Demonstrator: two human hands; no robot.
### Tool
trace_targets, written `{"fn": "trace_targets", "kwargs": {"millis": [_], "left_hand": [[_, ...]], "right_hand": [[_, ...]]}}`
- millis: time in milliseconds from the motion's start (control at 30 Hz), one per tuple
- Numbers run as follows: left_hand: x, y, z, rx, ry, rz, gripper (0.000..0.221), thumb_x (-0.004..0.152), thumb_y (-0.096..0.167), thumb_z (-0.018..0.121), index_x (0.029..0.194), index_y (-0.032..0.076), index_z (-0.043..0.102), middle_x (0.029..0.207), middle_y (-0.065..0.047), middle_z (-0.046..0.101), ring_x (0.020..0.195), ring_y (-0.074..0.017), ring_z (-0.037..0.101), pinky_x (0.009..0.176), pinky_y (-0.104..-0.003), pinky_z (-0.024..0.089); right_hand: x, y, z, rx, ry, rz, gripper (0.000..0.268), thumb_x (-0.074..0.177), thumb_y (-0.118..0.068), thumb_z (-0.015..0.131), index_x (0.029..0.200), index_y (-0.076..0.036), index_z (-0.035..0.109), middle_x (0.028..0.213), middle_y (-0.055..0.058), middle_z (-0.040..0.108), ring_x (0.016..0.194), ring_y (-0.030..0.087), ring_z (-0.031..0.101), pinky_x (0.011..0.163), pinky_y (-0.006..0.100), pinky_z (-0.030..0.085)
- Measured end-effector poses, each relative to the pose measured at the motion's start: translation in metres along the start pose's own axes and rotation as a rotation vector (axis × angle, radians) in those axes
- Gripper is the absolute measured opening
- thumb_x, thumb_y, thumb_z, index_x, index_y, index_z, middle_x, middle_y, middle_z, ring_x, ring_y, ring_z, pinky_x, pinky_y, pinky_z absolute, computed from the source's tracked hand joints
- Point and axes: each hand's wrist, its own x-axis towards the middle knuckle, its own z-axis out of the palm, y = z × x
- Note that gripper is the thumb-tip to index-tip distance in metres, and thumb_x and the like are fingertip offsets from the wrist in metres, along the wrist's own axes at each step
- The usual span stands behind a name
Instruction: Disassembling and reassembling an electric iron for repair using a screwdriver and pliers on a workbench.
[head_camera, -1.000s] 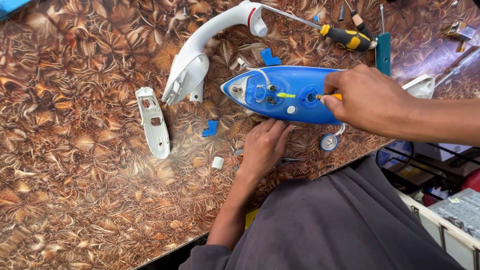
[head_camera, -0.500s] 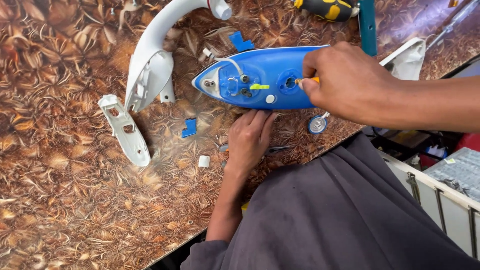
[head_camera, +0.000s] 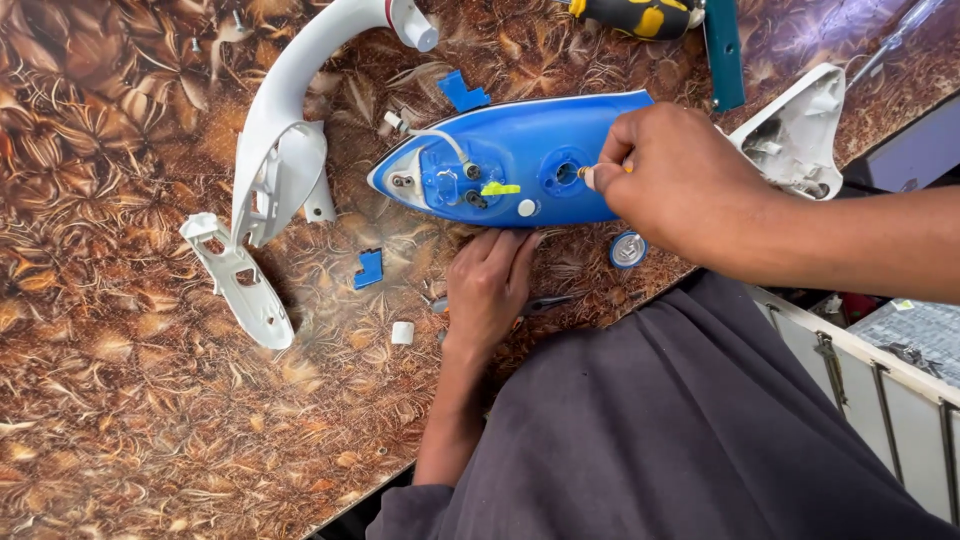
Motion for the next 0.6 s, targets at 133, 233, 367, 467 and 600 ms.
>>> {"fn": "trace_targets", "kwargs": {"millis": [133, 233, 367, 467, 600], "left_hand": [[-0.002, -0.003, 0.0, 0.017, -0.027, -0.01, 0.021, 0.102, 0.015, 0.068, 0.084, 0.005, 0.062, 0.074, -0.009, 0.059, 0.063, -0.0272, 0.058, 0.057, -0.041, 0.046], [-0.002, -0.002, -0.005, 0.033, -0.025, -0.038, 0.025, 0.102, 0.014, 0.067, 0.081, 0.005, 0.057, 0.073, -0.01, 0.055, 0.063, -0.0289, 0.054, 0.055, -0.043, 0.041], [-0.002, -0.003, -0.006, 0.044, -0.008, -0.042, 0.021, 0.101, 0.013, 0.069, 0.084, 0.004, 0.061, 0.074, -0.008, 0.058, 0.063, -0.0237, 0.055, 0.053, -0.039, 0.043], [-0.001, -0.002, -0.009, 0.042, -0.019, -0.044, 0.02, 0.102, 0.013, 0.067, 0.084, 0.005, 0.061, 0.074, -0.008, 0.057, 0.064, -0.0259, 0.055, 0.055, -0.04, 0.042], [0.0, -0.001, -0.011, 0.049, -0.012, -0.042, 0.02, 0.103, 0.014, 0.067, 0.086, 0.006, 0.062, 0.076, -0.008, 0.057, 0.066, -0.0275, 0.056, 0.057, -0.041, 0.043]], "right_hand": [[0.0, -0.009, -0.011, -0.041, -0.034, -0.019, 0.023, 0.098, -0.022, 0.067, 0.08, -0.01, 0.073, 0.088, 0.007, 0.075, 0.081, 0.025, 0.068, 0.071, 0.048, 0.05], [-0.002, -0.014, -0.019, -0.118, -0.147, -0.007, 0.026, 0.098, -0.02, 0.071, 0.123, -0.011, 0.067, 0.082, 0.013, 0.068, 0.05, 0.021, 0.05, 0.054, 0.045, 0.046], [0.008, -0.005, -0.017, -0.545, -0.131, -0.385, 0.028, 0.082, -0.002, 0.067, 0.109, -0.01, 0.064, 0.098, 0.014, 0.07, 0.084, 0.037, 0.069, 0.068, 0.053, 0.056], [0.017, 0.006, -0.01, -0.95, -0.095, -0.728, 0.022, 0.083, 0.001, 0.064, 0.097, -0.015, 0.063, 0.086, 0.003, 0.067, 0.069, 0.029, 0.07, 0.056, 0.048, 0.056], [0.018, 0.005, -0.007, -1.19, -0.177, -0.928, 0.015, 0.092, -0.005, 0.058, 0.104, -0.013, 0.059, 0.08, 0.003, 0.067, 0.058, 0.025, 0.07, 0.051, 0.044, 0.057]]}}
